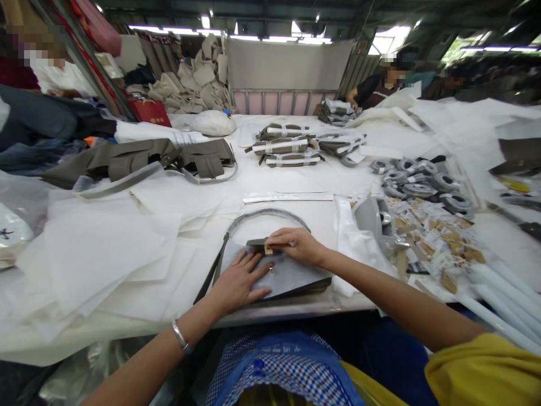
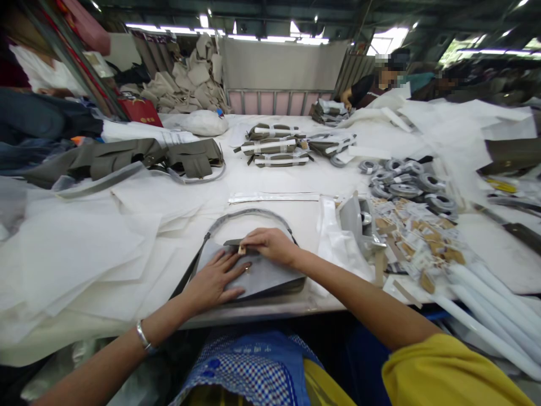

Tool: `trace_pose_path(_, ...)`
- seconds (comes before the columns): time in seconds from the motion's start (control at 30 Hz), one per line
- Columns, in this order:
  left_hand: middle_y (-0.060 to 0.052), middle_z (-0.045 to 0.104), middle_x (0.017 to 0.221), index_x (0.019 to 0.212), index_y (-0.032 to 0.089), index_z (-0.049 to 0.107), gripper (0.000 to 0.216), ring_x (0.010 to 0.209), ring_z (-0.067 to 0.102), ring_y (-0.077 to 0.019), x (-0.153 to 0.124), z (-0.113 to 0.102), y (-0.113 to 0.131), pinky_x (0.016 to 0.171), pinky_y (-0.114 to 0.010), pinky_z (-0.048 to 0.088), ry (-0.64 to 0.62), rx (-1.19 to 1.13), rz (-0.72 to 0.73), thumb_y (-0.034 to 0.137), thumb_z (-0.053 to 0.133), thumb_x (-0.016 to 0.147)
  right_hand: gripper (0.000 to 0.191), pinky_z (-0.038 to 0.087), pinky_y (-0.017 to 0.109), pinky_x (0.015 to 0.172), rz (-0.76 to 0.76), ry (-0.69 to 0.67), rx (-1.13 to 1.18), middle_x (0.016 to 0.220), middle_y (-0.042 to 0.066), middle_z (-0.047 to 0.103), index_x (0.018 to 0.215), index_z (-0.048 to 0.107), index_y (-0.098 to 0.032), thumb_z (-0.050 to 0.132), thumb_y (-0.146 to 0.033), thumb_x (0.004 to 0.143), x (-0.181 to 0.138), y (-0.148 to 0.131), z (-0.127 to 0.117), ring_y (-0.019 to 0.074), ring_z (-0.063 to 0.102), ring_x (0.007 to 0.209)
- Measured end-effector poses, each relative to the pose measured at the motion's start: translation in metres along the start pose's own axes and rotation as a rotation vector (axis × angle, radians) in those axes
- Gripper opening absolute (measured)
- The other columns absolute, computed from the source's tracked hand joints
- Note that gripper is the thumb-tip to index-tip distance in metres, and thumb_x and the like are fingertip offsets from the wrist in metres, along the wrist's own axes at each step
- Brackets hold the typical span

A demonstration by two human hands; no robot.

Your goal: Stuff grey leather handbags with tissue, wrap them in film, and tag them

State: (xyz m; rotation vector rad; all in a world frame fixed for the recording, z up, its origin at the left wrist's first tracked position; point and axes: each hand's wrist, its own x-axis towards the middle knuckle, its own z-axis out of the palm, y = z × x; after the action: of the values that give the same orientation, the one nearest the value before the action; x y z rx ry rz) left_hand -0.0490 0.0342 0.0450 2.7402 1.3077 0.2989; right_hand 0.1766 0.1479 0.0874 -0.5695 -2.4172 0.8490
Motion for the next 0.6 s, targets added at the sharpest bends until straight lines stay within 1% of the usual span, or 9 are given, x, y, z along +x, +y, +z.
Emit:
trace_pose_path(0.03, -0.014, 0.047, 0.145, 0.142, 0.025, 0.046, 0.058, 0.138, 0.038, -0.0304, 0.0, -0.001, 0.001, 0.117, -0.053, 0.022, 0.007, -0.008, -0.004, 0.059, 0.044, 0.094, 0.026, 0.05, 0.03, 0.096, -0.039, -0.054, -0.031, 0.114, 0.004, 0.071, 0.114, 0.073, -0.025, 0.055, -0.021, 0.095, -0.011, -0.004, 0.002, 0.017, 0.066, 0.106)
trace_pose_path(0.1, -0.013, 0.056, 0.134, 0.139, 0.024, 0.049, 0.055, 0.13, 0.047, -0.0283, 0.0, -0.001, 0.002, 0.118, -0.054, 0.022, 0.014, -0.021, -0.007, 0.057, 0.045, 0.095, 0.029, 0.05, 0.03, 0.097, -0.086, -0.113, -0.106, 0.118, 0.006, 0.069, 0.117, 0.071, -0.025, 0.052, -0.017, 0.096, -0.028, -0.006, 0.008, 0.0169, 0.064, 0.108)
trace_pose_path(0.23, -0.011, 0.063, 0.121, 0.136, 0.022, 0.051, 0.055, 0.117, 0.056, -0.0264, -0.002, 0.001, 0.004, 0.116, -0.054, 0.027, 0.066, 0.002, 0.007, 0.057, 0.049, 0.093, 0.033, 0.049, 0.031, 0.096, -0.166, -0.134, -0.235, 0.123, 0.007, 0.066, 0.121, 0.069, -0.025, 0.05, -0.016, 0.096, -0.042, 0.0, 0.021, 0.0178, 0.062, 0.111)
trace_pose_path(0.3, -0.011, 0.065, 0.119, 0.132, 0.02, 0.055, 0.055, 0.115, 0.058, -0.0267, -0.005, 0.003, 0.005, 0.115, -0.054, 0.03, 0.135, 0.018, 0.003, 0.058, 0.052, 0.092, 0.032, 0.049, 0.032, 0.095, -0.206, -0.129, -0.283, 0.123, 0.009, 0.066, 0.122, 0.068, -0.024, 0.048, -0.017, 0.098, -0.044, 0.003, 0.025, 0.0187, 0.062, 0.11)
trace_pose_path(0.37, -0.011, 0.066, 0.12, 0.127, 0.018, 0.058, 0.054, 0.113, 0.06, -0.0263, -0.009, 0.005, 0.008, 0.112, -0.051, 0.035, 0.239, 0.033, -0.002, 0.057, 0.055, 0.09, 0.033, 0.049, 0.034, 0.094, -0.24, -0.139, -0.319, 0.123, 0.011, 0.065, 0.123, 0.067, -0.021, 0.046, -0.017, 0.099, -0.045, 0.005, 0.028, 0.0198, 0.061, 0.109)
trace_pose_path(0.47, -0.011, 0.068, 0.118, 0.126, 0.016, 0.059, 0.045, 0.107, 0.064, -0.0235, -0.016, 0.006, 0.014, 0.103, -0.043, 0.047, 0.368, 0.062, 0.028, 0.046, 0.06, 0.092, 0.033, 0.048, 0.035, 0.095, -0.277, -0.149, -0.341, 0.123, 0.012, 0.064, 0.125, 0.065, -0.019, 0.044, -0.017, 0.099, -0.047, 0.006, 0.031, 0.0198, 0.06, 0.11)
trace_pose_path(0.53, -0.009, 0.067, 0.122, 0.132, 0.017, 0.054, 0.042, 0.112, 0.062, -0.022, -0.018, 0.005, 0.017, 0.1, -0.039, 0.05, 0.389, 0.079, 0.1, 0.033, 0.06, 0.094, 0.033, 0.048, 0.035, 0.096, -0.285, -0.143, -0.358, 0.124, 0.012, 0.064, 0.127, 0.063, -0.019, 0.044, -0.018, 0.1, -0.049, 0.008, 0.032, 0.0197, 0.059, 0.111)
trace_pose_path(0.6, -0.009, 0.063, 0.13, 0.138, 0.017, 0.049, 0.044, 0.123, 0.056, -0.0212, -0.018, 0.005, 0.018, 0.102, -0.037, 0.05, 0.367, 0.077, 0.209, 0.021, 0.057, 0.095, 0.035, 0.047, 0.036, 0.097, -0.279, -0.144, -0.389, 0.125, 0.012, 0.063, 0.13, 0.061, -0.019, 0.044, -0.019, 0.1, -0.05, 0.009, 0.033, 0.0205, 0.058, 0.112)
